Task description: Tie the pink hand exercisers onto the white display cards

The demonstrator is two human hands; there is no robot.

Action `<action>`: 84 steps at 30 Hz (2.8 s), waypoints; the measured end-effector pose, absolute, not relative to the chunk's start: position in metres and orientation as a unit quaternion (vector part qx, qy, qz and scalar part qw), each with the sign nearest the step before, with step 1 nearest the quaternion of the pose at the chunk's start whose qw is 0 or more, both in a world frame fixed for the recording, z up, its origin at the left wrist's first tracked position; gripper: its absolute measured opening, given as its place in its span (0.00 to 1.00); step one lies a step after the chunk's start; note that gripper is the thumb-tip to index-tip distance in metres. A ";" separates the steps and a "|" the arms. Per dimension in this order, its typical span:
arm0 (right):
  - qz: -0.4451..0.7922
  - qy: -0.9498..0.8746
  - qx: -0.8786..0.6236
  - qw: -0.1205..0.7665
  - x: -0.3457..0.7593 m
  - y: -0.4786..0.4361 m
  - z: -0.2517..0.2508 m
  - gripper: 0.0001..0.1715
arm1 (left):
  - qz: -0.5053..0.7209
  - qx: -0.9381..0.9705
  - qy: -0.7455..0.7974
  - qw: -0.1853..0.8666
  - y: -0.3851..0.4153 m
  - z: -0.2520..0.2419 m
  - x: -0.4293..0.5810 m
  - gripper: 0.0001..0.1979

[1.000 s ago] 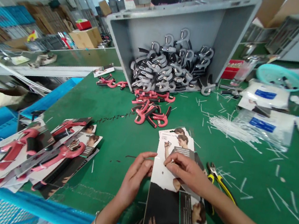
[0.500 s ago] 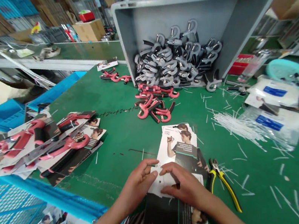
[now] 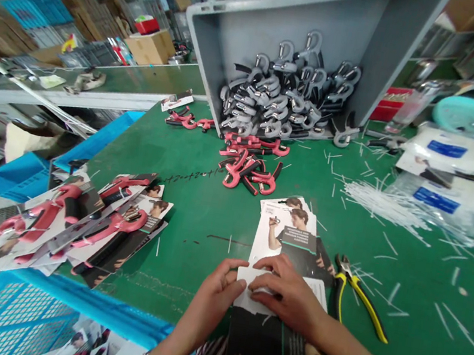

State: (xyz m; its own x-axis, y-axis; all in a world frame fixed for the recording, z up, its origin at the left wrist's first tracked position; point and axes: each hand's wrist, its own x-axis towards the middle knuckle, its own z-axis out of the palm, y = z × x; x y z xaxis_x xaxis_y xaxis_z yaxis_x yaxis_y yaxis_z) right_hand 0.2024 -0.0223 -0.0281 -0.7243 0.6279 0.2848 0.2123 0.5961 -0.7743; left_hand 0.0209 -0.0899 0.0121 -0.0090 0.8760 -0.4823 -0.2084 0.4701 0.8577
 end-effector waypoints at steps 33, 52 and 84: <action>0.332 -0.793 -0.393 0.325 0.227 0.065 0.001 0.16 | 0.543 0.242 0.599 0.537 -0.073 -0.004 -0.011 0.26; 0.026 -0.922 -0.381 0.063 0.184 0.225 0.004 0.13 | 0.513 0.284 0.557 0.588 -0.067 -0.052 0.048 0.20; 0.096 -0.780 -0.590 0.187 0.271 0.231 0.023 0.19 | 0.492 0.451 0.630 0.396 -0.048 0.010 0.001 0.12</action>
State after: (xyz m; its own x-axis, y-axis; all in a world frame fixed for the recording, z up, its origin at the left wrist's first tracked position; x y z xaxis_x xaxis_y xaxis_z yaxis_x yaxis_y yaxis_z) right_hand 0.2713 0.2311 0.0230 -0.2338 0.9560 0.1775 0.8843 0.2849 -0.3698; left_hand 0.0013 -0.0480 0.0100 -0.2790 0.9587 -0.0553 0.1789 0.1085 0.9779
